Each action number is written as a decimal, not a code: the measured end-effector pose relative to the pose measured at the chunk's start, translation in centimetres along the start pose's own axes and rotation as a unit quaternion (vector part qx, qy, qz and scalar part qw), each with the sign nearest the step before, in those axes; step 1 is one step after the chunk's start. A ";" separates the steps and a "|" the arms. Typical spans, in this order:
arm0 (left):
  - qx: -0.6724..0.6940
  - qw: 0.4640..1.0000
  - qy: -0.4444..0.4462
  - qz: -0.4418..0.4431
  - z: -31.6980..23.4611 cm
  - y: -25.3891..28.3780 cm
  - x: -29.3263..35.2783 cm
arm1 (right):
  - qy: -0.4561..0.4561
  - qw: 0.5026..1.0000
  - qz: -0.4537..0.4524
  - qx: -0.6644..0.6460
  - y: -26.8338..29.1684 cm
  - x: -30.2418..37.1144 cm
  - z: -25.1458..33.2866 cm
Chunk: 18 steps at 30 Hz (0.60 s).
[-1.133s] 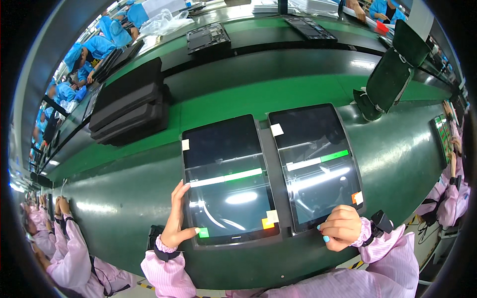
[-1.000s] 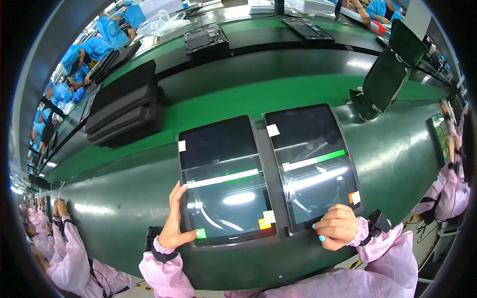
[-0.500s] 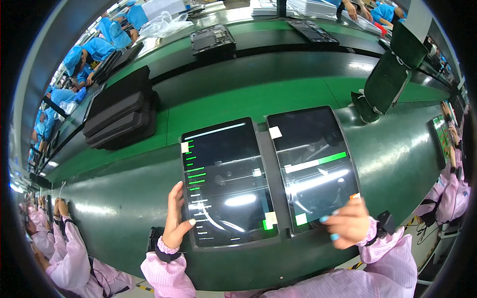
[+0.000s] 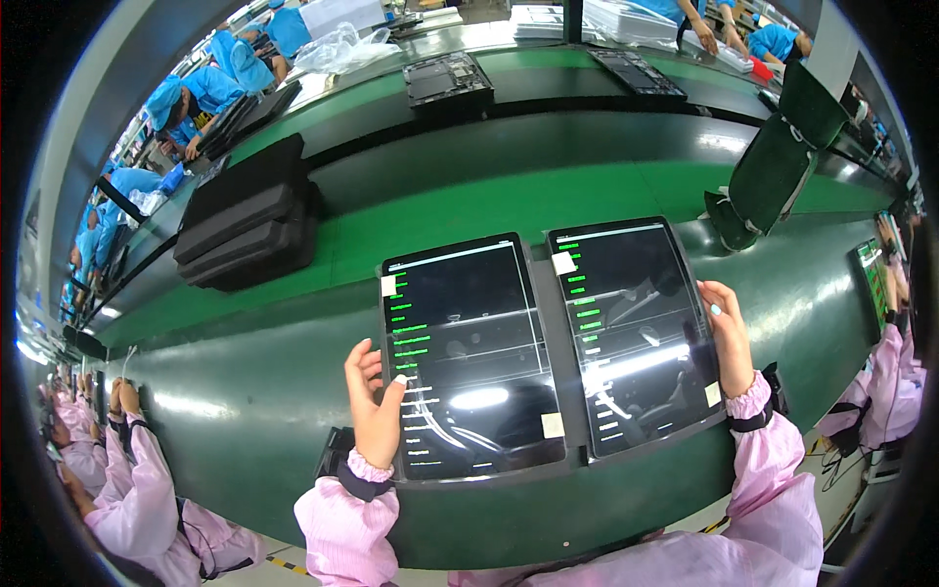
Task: Checking system diagnostics and performing touch-screen tests on multiple tablet devices at an assembly station.
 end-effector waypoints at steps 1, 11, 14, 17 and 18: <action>0.006 1.000 0.000 -0.002 -0.2 0.1 0.1 | 0.004 1.000 0.002 0.016 0.0 0.0 0.0; 0.055 0.998 0.006 0.011 -0.2 0.5 0.1 | 0.009 0.987 0.007 0.160 -1.3 -0.2 0.9; 0.041 0.999 0.011 0.013 -0.7 0.4 0.3 | 0.020 0.980 0.012 0.199 -1.7 0.0 1.0; 0.033 0.999 0.002 0.021 -0.8 0.4 0.3 | 0.021 0.986 0.005 0.167 -0.6 -0.5 0.4; 0.033 0.999 0.001 0.022 -0.7 0.5 0.3 | 0.011 0.992 0.005 0.126 -0.2 -0.7 0.2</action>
Point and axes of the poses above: each hand's wrist, its own x-axis away from the middle knuckle, its own y-axis out of the back of the hand, z = x × y, the point moved 8 cm from there along -x, towards the middle knuckle, and after that the axes turned 9 degrees about -z, right-handed, at the moved point
